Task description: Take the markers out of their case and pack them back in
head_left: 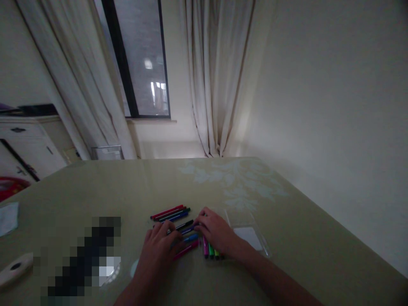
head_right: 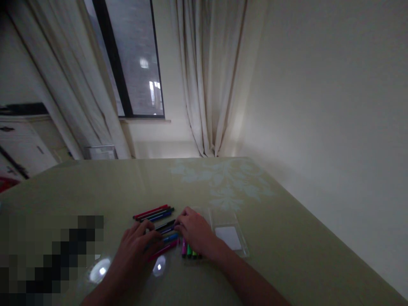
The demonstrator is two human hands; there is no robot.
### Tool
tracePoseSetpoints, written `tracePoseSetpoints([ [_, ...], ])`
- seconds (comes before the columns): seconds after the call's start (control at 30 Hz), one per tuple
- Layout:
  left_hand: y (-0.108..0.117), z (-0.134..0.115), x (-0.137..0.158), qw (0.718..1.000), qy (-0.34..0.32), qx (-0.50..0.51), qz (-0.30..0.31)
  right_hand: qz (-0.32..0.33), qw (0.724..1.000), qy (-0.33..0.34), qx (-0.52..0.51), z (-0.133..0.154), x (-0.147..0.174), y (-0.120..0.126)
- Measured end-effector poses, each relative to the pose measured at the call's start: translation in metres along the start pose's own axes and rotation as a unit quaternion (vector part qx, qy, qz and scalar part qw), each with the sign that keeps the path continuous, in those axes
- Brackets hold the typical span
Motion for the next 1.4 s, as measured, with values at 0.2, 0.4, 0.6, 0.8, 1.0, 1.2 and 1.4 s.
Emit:
tracePoseSetpoints([
  [0.2,0.003,-0.002,-0.002,0.997,0.016,0.074,-0.020,-0.047,0.996,0.031,-0.070,0.005,0.001,0.012],
  [0.4,0.010,-0.014,-0.002,0.961,0.063,0.266,-0.036,-0.074,0.965,0.014,-0.251,0.014,0.001,0.034],
  [0.6,0.014,-0.030,-0.001,0.936,0.081,0.340,-0.035,-0.107,0.910,-0.033,-0.399,-0.002,-0.004,0.042],
  [0.8,0.014,-0.041,0.000,0.909,0.079,0.408,-0.030,-0.066,0.874,-0.019,-0.481,0.019,0.002,0.037],
  [1.0,0.003,-0.065,0.010,0.955,-0.039,0.291,-0.037,-0.181,0.881,-0.059,-0.434,-0.005,0.033,0.065],
  [1.2,-0.035,-0.094,0.025,0.956,-0.283,-0.002,-0.071,-0.224,0.908,-0.174,-0.309,-0.071,0.059,0.054],
  [1.4,-0.057,-0.088,0.029,0.960,-0.269,-0.055,-0.060,-0.194,0.946,-0.172,-0.196,-0.064,0.050,0.022],
])
Point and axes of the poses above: each hand's wrist, its own x-axis away from the middle knuckle, its own y-axis out of the back of the hand, z = x × y, the point moved 4 cm from there along -x, towards the middle knuckle, and after that the axes turned 1 degree about -y, right-handed, at the moved point
